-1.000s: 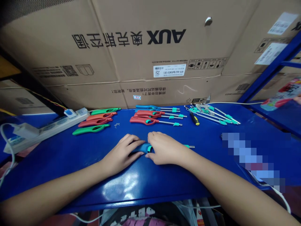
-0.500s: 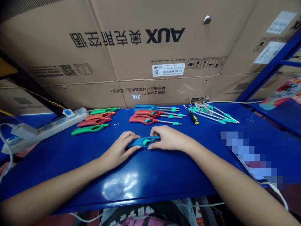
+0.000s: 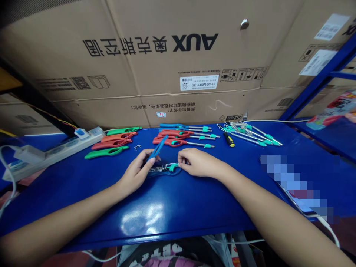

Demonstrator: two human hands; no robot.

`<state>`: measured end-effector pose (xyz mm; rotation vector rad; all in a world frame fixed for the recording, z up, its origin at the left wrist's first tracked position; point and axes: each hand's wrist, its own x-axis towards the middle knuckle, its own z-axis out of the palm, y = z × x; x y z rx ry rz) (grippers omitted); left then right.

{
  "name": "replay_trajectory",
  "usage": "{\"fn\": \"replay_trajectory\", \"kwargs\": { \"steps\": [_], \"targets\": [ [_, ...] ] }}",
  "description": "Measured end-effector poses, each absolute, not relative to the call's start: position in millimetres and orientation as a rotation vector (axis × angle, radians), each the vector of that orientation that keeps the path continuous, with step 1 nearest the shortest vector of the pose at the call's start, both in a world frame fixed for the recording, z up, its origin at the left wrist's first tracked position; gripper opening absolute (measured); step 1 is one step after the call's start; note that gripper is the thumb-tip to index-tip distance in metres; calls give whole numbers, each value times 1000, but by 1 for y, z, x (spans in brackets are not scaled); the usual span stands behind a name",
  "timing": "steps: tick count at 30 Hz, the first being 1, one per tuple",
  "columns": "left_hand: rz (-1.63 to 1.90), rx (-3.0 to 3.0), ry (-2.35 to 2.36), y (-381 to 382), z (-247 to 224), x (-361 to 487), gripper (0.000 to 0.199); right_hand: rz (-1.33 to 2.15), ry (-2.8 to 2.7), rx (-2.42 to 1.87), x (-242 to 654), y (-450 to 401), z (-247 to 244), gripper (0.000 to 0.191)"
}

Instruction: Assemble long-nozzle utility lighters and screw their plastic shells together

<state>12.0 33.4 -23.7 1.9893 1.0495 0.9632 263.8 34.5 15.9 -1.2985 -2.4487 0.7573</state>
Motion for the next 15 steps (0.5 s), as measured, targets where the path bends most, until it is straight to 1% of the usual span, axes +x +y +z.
{"fn": "replay_trajectory", "kwargs": {
  "steps": [1,4,7,9,12,15],
  "targets": [
    [1012,1939,1049,34,-24,13,26,736,-2460,-1299,265,34,16,2],
    [1183,1838,1079,37,-26,14,27,680,-2502,-1300,267,34,16,15],
    [1302,1842,1100,38,-26,11,28,631,-2558,-1287,269,34,15,12],
    [1264,1907,1108,37,-23,7,22,611,-2589,-1270,269,33,16,11],
    [1074,2102,1152,36,-18,3,15,551,-2614,-1256,269,31,18,11],
    [924,2289,1110,38,-15,2,23,470,-2636,-1260,270,31,20,13]
  ]
}}
